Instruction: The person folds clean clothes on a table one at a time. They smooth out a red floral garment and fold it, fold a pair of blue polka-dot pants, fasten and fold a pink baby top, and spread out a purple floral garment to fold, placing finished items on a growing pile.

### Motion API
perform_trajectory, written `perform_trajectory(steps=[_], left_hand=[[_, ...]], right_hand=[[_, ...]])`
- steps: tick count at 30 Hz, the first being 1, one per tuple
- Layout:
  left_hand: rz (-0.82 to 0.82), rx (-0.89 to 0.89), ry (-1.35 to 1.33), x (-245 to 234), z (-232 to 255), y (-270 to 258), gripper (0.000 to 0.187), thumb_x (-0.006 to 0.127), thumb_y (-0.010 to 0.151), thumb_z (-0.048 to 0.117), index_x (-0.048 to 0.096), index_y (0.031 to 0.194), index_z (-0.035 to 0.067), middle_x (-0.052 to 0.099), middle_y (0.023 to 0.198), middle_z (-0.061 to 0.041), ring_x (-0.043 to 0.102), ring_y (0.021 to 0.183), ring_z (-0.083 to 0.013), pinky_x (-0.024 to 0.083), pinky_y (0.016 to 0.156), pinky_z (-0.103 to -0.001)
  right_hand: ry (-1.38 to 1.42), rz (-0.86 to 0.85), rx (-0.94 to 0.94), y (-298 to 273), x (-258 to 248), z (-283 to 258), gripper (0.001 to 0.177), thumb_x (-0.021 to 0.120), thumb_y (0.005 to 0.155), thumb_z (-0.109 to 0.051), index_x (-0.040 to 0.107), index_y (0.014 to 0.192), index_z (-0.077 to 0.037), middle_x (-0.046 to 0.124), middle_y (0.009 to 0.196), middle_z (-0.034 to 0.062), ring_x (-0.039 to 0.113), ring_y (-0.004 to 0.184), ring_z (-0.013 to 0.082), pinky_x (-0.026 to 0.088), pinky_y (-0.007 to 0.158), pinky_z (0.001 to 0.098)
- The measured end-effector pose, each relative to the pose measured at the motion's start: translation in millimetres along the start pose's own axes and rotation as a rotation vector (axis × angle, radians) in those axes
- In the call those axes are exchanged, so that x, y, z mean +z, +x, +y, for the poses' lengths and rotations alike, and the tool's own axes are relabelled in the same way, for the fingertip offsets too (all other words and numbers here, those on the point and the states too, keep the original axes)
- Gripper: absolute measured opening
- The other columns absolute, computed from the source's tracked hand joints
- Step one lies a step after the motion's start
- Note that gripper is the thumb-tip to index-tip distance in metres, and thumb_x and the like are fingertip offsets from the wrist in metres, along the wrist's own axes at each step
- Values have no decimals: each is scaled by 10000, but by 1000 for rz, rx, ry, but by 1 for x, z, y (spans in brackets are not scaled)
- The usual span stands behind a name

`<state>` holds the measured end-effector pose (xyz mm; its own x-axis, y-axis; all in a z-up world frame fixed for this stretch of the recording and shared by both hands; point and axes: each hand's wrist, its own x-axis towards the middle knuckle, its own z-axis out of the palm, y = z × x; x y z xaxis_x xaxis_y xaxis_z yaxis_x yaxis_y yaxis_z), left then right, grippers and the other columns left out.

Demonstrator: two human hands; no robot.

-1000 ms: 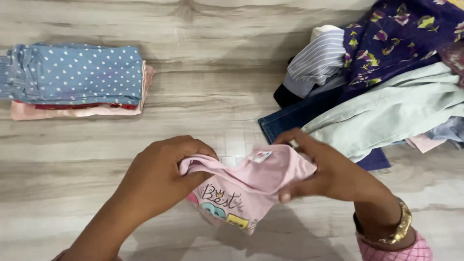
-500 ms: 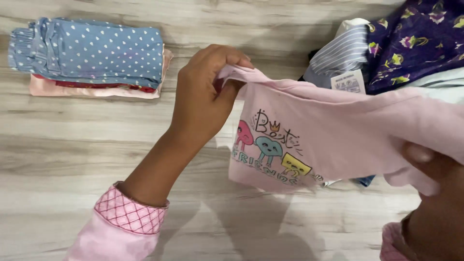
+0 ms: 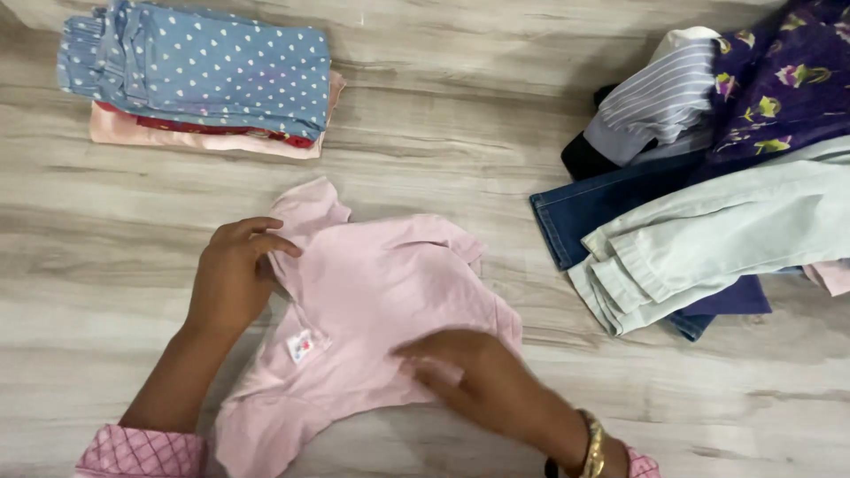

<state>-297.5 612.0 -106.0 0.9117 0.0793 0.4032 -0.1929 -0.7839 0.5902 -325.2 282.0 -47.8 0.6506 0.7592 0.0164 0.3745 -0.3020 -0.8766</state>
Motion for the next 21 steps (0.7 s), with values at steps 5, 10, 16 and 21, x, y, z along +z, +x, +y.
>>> perform_trajectory(steps=[5, 10, 16, 21], left_hand=[[63, 146, 124, 15, 54, -20, 306, 638, 742, -80, 749, 962, 101, 722, 1146, -72, 650, 1089, -324, 518, 931, -450], [-335, 255, 44, 76, 69, -33, 536, 763, 806, 353, 629, 1257, 96, 555, 1393, -175, 483, 1297, -383, 377, 1067, -523], [-489, 264, 60, 94, 83, -47, 793, 708, 838, 553, 473, 1468, 133, 229, 1635, -219, 136, 1527, -417, 79, 1193, -609], [-475, 387, 30, 111, 97, -50, 801, 655, 883, 596, 463, 1508, 132, 222, 1641, -245, 132, 1530, -428, 56, 1193, -616]], right_hand=[[-476, 622, 92, 32, -53, 91, 293, 677, 931, -136, 727, 1202, -38, 771, 1078, 141, 755, 908, 244, 585, 756, 339], [-548, 516, 342, 57, -61, 109, 408, 823, 843, -310, 729, 1098, -5, 724, 755, 157, 658, 654, 258, 486, 574, 362], [-192, 813, 312, 44, -107, 133, 273, 685, 947, -230, 668, 1130, -28, 747, 760, 97, 682, 621, 199, 514, 549, 323], [-603, 853, 117, 15, -73, 83, 329, 667, 991, -189, 625, 1279, -36, 737, 1140, 166, 708, 1017, 298, 551, 829, 387]])
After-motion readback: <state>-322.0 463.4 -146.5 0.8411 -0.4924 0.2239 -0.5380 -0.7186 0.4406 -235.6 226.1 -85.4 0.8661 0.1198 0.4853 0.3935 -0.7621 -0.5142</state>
